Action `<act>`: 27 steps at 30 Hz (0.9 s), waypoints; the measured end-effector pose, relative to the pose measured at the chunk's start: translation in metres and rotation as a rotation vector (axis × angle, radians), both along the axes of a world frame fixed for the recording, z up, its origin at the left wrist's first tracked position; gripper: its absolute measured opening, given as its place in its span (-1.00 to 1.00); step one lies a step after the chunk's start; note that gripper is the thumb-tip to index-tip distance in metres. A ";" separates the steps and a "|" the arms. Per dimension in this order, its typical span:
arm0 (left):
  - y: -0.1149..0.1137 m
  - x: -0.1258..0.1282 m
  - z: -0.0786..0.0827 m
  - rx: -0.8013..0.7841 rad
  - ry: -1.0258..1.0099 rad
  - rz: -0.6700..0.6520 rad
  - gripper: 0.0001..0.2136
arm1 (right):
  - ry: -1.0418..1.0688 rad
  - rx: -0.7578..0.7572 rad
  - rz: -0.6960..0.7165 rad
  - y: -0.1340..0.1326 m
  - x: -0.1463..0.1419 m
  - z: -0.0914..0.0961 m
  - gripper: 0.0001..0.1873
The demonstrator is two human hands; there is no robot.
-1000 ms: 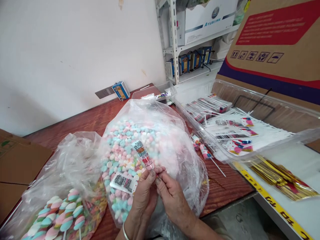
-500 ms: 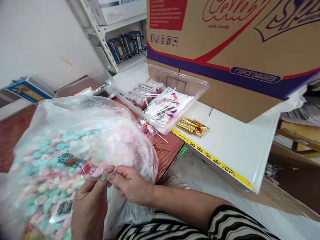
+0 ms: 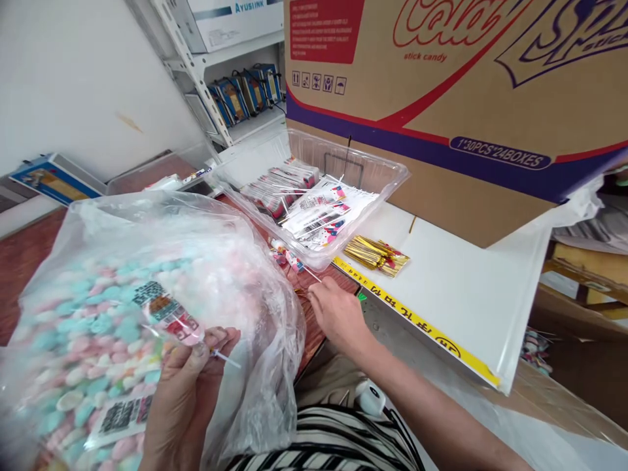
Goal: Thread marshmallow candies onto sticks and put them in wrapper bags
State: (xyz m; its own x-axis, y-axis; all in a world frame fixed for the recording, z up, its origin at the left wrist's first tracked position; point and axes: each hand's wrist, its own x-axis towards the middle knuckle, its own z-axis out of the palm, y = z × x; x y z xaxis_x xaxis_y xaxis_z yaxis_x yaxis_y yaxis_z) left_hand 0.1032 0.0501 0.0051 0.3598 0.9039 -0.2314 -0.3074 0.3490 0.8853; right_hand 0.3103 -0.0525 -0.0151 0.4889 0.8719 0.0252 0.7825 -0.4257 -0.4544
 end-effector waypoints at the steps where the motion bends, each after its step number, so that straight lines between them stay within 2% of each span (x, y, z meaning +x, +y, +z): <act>1: 0.000 0.000 -0.001 0.006 0.020 0.006 -0.83 | -0.043 -0.034 -0.020 0.003 0.007 -0.004 -0.73; 5: 0.000 -0.003 -0.003 0.076 0.135 0.017 -0.83 | -0.133 -0.114 0.003 0.019 0.016 -0.019 -0.77; 7: 0.002 -0.007 -0.001 0.159 0.259 0.014 -0.81 | -0.171 -0.131 0.012 0.024 0.015 -0.023 -0.78; 11: 0.012 -0.017 0.008 0.532 0.657 -0.023 -0.85 | -0.227 -0.129 0.000 0.020 0.008 -0.020 -0.78; 14: 0.017 -0.020 0.014 0.803 0.873 0.008 -0.82 | -0.204 -0.001 -0.016 0.014 -0.004 -0.005 -0.77; 16: 0.018 -0.019 0.015 0.891 0.968 0.032 -0.80 | -0.005 0.307 0.016 0.014 -0.020 0.007 -0.87; 18: 0.016 -0.016 0.014 0.936 1.043 0.032 -0.76 | 0.270 0.493 0.101 0.019 -0.041 0.020 -0.91; 20: 0.013 -0.014 0.012 0.982 1.085 0.051 -0.75 | 0.605 0.492 0.234 0.031 -0.066 0.027 -0.89; 22: 0.010 -0.013 0.010 1.014 1.091 0.100 -0.76 | 0.830 0.461 0.307 0.046 -0.089 0.029 -0.83; 24: 0.007 -0.014 0.009 1.000 1.047 0.175 -0.79 | 0.927 0.445 0.327 0.061 -0.106 0.024 -0.82; 27: 0.006 -0.018 0.008 0.898 0.881 0.277 -0.83 | 0.973 0.423 0.317 0.074 -0.117 0.014 -0.81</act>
